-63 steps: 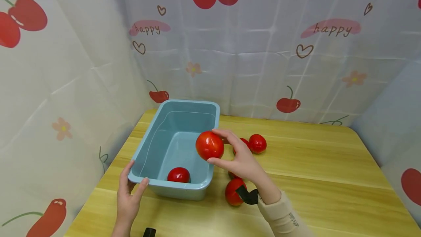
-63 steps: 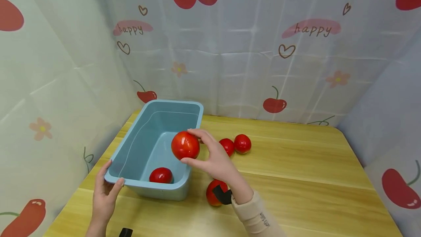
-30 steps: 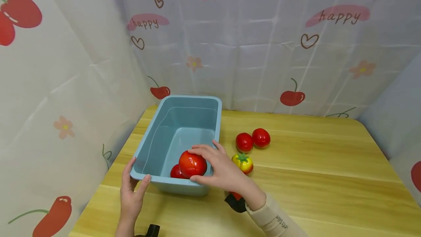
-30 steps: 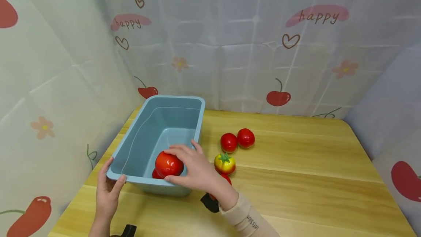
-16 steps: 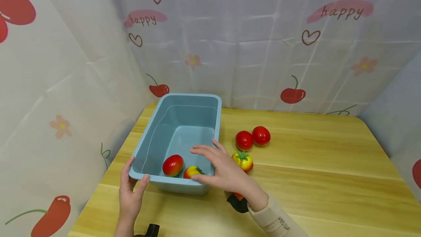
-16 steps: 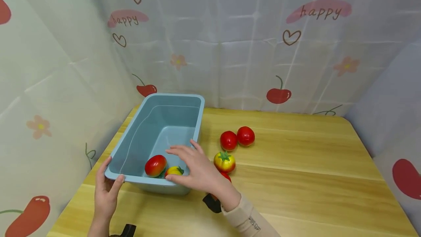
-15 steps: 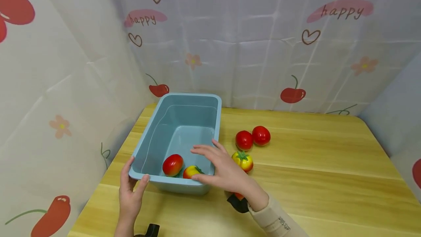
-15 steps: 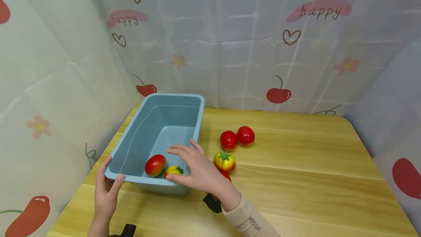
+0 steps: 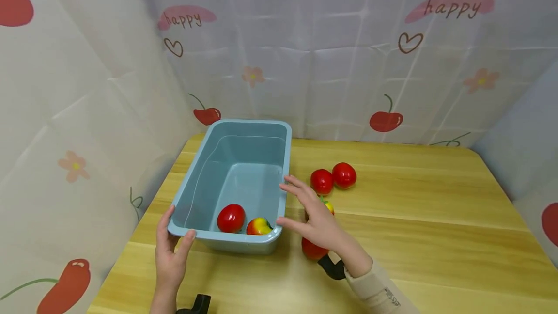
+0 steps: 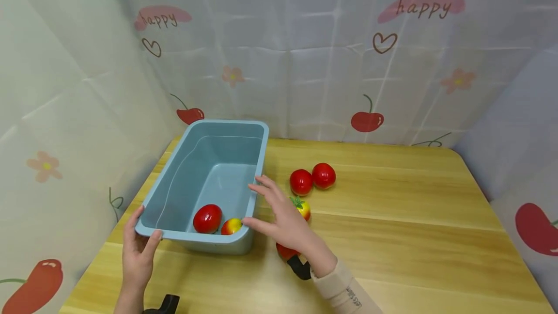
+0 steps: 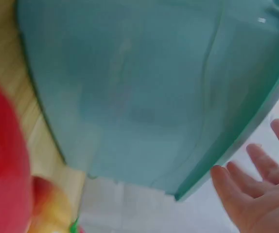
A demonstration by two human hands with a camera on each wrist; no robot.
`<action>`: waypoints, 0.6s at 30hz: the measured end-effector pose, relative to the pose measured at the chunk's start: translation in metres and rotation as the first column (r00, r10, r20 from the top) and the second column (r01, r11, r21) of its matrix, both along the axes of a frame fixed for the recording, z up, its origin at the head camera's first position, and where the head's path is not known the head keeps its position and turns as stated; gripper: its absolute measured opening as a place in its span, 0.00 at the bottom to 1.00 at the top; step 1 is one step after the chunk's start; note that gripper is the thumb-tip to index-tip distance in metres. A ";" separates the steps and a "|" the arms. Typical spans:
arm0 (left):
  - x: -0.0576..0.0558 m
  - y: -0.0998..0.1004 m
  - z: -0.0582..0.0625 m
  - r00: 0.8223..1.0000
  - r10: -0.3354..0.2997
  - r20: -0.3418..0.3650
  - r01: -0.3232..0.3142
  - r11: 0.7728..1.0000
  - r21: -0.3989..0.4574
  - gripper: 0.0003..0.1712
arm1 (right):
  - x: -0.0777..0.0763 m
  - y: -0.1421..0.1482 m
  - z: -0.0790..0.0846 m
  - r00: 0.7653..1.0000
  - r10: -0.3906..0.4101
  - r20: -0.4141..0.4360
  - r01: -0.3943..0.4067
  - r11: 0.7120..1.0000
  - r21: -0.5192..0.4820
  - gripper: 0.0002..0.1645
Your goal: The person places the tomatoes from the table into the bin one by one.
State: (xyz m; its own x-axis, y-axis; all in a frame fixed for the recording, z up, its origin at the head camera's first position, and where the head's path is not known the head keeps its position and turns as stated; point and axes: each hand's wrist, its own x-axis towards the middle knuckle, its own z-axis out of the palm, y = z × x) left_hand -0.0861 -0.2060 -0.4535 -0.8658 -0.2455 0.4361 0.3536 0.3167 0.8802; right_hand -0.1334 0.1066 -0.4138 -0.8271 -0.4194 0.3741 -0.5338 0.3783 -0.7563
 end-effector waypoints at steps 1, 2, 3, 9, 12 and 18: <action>0.000 0.000 0.000 1.000 0.002 0.003 -0.002 1.000 -0.002 0.39 | -0.001 0.004 -0.002 1.000 -0.013 0.001 0.013 1.000 0.000 0.39; 0.000 0.000 0.000 1.000 0.003 0.009 -0.003 1.000 0.007 0.39 | -0.002 0.008 -0.004 1.000 -0.027 0.002 0.027 1.000 0.002 0.38; 0.000 0.000 0.000 1.000 0.005 0.013 -0.005 1.000 0.009 0.39 | -0.002 0.012 -0.007 0.999 -0.040 0.005 0.040 0.999 0.003 0.38; 0.001 -0.001 -0.001 0.999 0.014 0.032 -0.015 1.000 0.024 0.39 | -0.006 0.036 -0.017 0.991 -0.123 0.055 0.122 0.992 0.026 0.34; 0.001 -0.002 -0.002 0.999 0.013 0.039 -0.014 1.000 0.027 0.39 | -0.008 0.048 -0.022 0.982 -0.172 0.079 0.168 0.985 0.047 0.34; 0.001 -0.002 -0.002 0.997 0.031 0.069 -0.033 0.999 0.026 0.38 | -0.011 0.066 -0.036 0.967 -0.230 0.108 0.223 0.972 0.074 0.36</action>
State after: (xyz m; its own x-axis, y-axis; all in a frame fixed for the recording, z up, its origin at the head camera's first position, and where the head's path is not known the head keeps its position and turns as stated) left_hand -0.0851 -0.2076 -0.4558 -0.8849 -0.2842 0.3690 0.2823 0.3030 0.9102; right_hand -0.1443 0.1727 -0.4497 -0.9392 -0.2350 0.2503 -0.3395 0.5261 -0.7797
